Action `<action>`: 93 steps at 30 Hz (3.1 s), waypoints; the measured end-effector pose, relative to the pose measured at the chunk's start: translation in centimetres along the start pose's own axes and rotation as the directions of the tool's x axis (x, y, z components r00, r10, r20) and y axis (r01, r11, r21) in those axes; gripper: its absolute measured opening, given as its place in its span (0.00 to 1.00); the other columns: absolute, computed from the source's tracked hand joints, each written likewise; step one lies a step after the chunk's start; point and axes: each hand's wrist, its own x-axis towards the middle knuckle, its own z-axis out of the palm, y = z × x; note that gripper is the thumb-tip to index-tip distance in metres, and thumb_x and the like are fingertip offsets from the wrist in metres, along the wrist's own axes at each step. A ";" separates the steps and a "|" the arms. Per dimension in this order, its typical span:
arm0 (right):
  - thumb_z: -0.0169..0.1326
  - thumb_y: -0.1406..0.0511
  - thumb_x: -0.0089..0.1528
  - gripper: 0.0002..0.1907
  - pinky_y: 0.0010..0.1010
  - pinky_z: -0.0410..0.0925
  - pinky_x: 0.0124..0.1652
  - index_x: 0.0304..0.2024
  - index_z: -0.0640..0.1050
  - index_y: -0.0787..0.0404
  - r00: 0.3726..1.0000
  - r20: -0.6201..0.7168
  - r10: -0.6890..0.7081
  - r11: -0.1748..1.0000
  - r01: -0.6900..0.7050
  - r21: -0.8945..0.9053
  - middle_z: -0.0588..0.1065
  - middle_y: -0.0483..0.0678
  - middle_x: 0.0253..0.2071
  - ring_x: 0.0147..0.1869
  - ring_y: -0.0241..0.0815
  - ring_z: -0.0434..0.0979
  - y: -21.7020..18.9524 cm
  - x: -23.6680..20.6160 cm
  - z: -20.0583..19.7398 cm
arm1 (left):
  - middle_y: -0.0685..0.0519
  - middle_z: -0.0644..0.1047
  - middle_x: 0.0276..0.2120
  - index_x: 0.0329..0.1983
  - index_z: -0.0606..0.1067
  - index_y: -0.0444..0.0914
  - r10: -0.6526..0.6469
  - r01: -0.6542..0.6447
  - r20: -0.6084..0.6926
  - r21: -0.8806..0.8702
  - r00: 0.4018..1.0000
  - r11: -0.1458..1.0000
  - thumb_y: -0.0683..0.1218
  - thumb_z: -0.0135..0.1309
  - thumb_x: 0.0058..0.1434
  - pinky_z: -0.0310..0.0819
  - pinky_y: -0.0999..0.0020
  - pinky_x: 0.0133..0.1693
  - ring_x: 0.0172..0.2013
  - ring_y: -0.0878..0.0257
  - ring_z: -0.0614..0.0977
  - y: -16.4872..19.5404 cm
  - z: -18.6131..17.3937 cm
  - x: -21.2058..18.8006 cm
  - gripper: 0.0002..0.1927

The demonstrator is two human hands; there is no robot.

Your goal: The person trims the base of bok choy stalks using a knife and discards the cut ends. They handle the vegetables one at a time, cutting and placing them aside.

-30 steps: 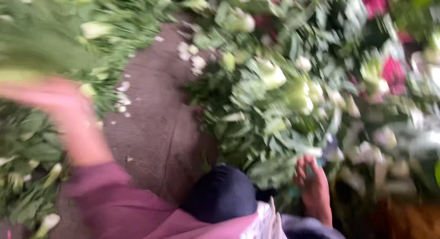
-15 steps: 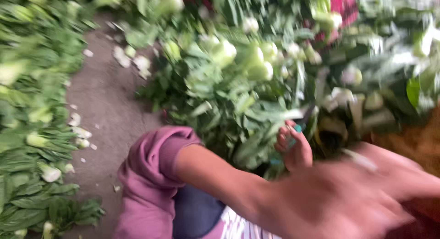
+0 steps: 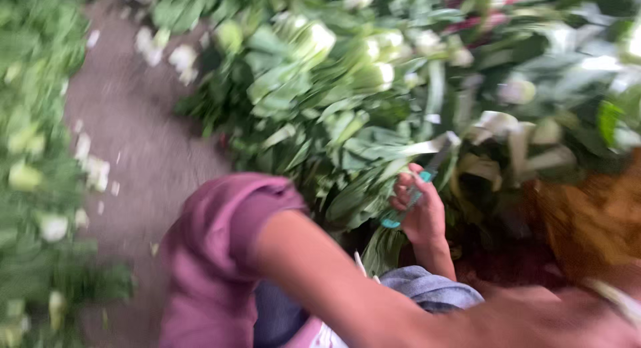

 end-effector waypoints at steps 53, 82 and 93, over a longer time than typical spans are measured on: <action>0.38 0.60 0.71 0.22 0.45 0.67 0.29 0.26 0.76 0.58 0.694 0.427 -0.579 -0.462 0.152 -0.874 0.73 0.54 0.21 0.24 0.56 0.73 -8.9 -0.1 1.1 | 0.53 0.79 0.45 0.51 0.76 0.32 -0.073 0.116 -0.146 0.316 0.987 0.942 0.70 0.67 0.47 0.78 0.68 0.50 0.46 0.65 0.81 -11.0 -22.0 -6.5 0.43; 0.71 0.70 0.47 0.28 0.26 0.70 0.44 0.47 0.73 0.61 0.865 0.160 -0.476 0.591 0.449 -0.670 0.74 0.47 0.47 0.46 0.34 0.74 -7.0 -0.7 -5.5 | 0.41 0.69 0.58 0.64 0.67 0.38 -0.087 0.524 -0.555 0.819 0.828 -0.236 0.61 0.74 0.42 0.60 0.47 0.60 0.61 0.47 0.68 -14.3 -36.4 -0.8 0.49; 0.70 0.58 0.45 0.24 0.37 0.72 0.32 0.39 0.77 0.61 0.669 0.584 -0.460 -0.368 0.455 -0.811 0.77 0.50 0.34 0.32 0.51 0.79 -6.9 -4.3 5.9 | 0.47 0.78 0.45 0.59 0.68 0.36 0.276 0.179 -0.247 0.952 0.929 0.249 0.71 0.72 0.40 0.73 0.54 0.50 0.46 0.45 0.80 -6.5 -23.6 -5.5 0.53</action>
